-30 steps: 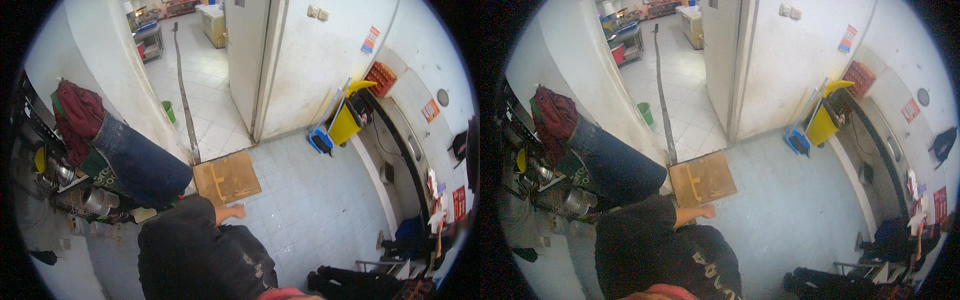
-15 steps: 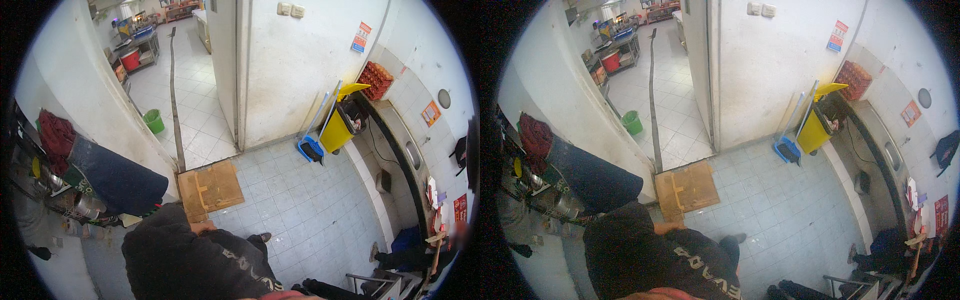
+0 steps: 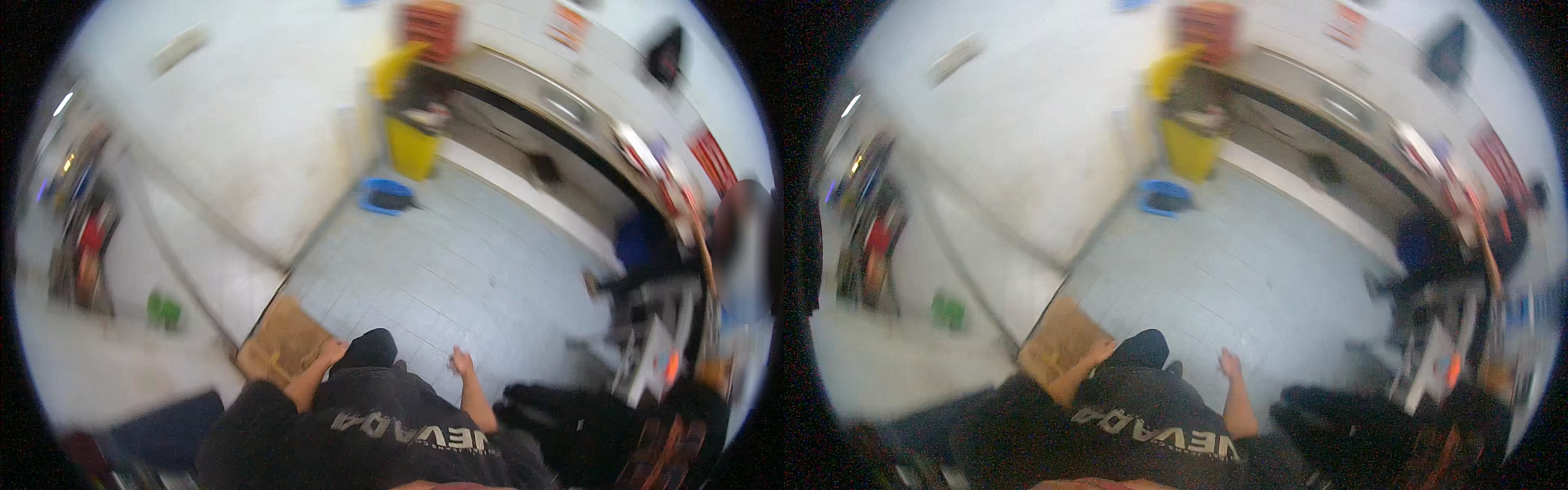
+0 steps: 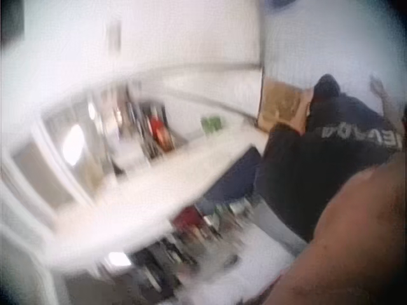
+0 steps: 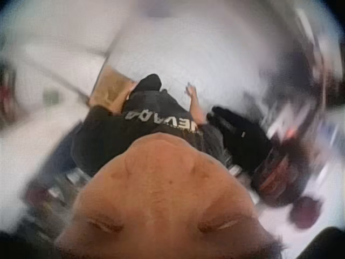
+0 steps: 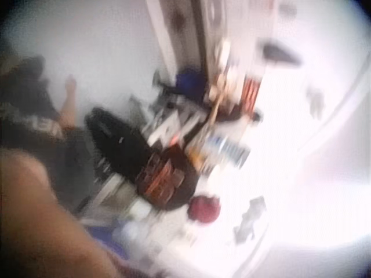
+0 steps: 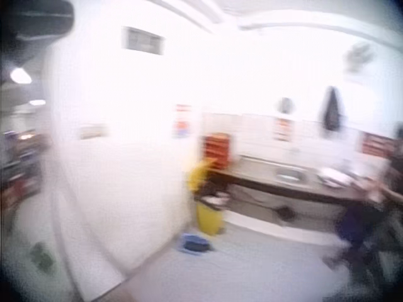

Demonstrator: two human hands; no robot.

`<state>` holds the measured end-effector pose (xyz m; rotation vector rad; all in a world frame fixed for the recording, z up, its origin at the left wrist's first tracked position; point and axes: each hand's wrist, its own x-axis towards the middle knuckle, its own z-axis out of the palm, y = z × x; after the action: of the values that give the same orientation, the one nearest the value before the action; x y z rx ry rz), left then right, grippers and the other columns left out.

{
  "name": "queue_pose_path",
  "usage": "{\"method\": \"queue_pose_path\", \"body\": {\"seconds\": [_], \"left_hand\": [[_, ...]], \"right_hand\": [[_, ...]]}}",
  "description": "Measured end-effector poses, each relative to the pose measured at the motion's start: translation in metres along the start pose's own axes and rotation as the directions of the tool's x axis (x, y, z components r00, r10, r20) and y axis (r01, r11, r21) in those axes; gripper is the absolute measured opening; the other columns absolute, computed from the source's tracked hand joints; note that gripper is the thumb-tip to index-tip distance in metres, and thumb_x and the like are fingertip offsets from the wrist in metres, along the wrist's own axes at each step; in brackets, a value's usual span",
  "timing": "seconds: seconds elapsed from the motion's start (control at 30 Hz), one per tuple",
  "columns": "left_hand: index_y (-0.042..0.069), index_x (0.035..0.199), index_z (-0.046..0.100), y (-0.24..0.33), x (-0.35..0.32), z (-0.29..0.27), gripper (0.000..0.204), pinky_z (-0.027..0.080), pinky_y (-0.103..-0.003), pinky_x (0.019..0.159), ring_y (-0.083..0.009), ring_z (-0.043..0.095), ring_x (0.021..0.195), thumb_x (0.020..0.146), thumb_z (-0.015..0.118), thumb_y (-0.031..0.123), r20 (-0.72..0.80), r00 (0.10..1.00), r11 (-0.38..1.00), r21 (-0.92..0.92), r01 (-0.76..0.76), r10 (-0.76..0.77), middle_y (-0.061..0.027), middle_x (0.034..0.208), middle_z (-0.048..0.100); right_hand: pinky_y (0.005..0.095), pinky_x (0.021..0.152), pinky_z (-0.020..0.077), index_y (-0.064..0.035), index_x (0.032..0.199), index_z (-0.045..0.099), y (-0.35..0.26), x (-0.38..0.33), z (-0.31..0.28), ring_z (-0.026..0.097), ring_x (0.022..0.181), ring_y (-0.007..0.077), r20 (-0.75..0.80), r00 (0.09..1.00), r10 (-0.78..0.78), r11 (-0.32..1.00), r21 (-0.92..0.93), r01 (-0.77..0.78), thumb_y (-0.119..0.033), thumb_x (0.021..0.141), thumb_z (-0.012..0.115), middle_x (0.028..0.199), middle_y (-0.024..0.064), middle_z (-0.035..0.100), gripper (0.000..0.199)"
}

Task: The person mops the tiled floor with a mop and bucket, then moves to a counter to fold and assemble red-and-white food boxes. They repeatedly fold the flaps and stack the assembled boxes on the counter.

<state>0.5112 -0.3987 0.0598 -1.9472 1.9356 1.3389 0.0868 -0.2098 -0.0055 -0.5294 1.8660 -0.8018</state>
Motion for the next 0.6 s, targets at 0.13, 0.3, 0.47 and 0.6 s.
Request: {"method": "queue_pose_path", "body": {"seconds": [0.13,0.3,0.47,0.6], "left_hand": [[-0.005,0.12,0.063,0.104,0.002,-0.017,0.063,0.052,-0.043,0.089,-0.0333,0.066,0.106,0.09,0.055,0.05,0.312,0.948,0.997,-0.006,0.07,-0.065,-0.0265,0.11,0.068],[-0.004,0.124,0.06,0.13,0.083,-0.047,0.064,0.053,-0.044,0.087,-0.0332,0.066,0.104,0.091,0.056,0.051,0.542,0.818,0.981,0.094,0.17,-0.194,-0.0259,0.111,0.067],[-0.004,0.128,0.057,0.233,0.192,-0.048,0.066,0.053,-0.044,0.086,-0.0331,0.066,0.102,0.091,0.056,0.051,0.635,0.709,0.95,0.148,0.276,-0.306,-0.0253,0.112,0.065],[-0.003,0.132,0.054,0.346,0.273,-0.004,0.068,0.054,-0.045,0.084,-0.0331,0.066,0.1,0.091,0.057,0.052,0.739,0.498,0.805,0.099,0.585,-0.453,-0.0249,0.113,0.064]], "right_hand": [[0.0438,0.071,0.0523,-0.0024,0.076,0.073,-0.026,0.039,-0.059,0.07,0.074,0.0322,-0.173,0.985,-0.002,0.914,-0.399,-0.068,-0.052,0.087,0.061,0.08,0.0162,0.073,0.052],[0.0393,0.079,0.0551,0.0014,0.079,0.073,-0.034,0.044,-0.054,0.07,0.082,0.035,-0.254,0.951,-0.178,0.924,-0.376,0.072,-0.051,0.08,0.07,0.085,0.022,0.072,0.053],[0.048,0.082,0.0533,0.004,0.1,0.071,-0.013,0.015,-0.071,0.068,0.087,0.0349,-0.097,0.785,0.612,0.791,0.094,-0.605,-0.059,0.088,0.058,0.103,0.0233,0.068,0.065],[0.0464,0.075,0.0542,0.0069,0.108,0.07,0.015,0.004,-0.064,0.069,0.081,0.0295,0.191,0.65,0.735,0.477,0.536,-0.696,-0.059,0.096,0.05,0.095,0.0173,0.073,0.07]]}}
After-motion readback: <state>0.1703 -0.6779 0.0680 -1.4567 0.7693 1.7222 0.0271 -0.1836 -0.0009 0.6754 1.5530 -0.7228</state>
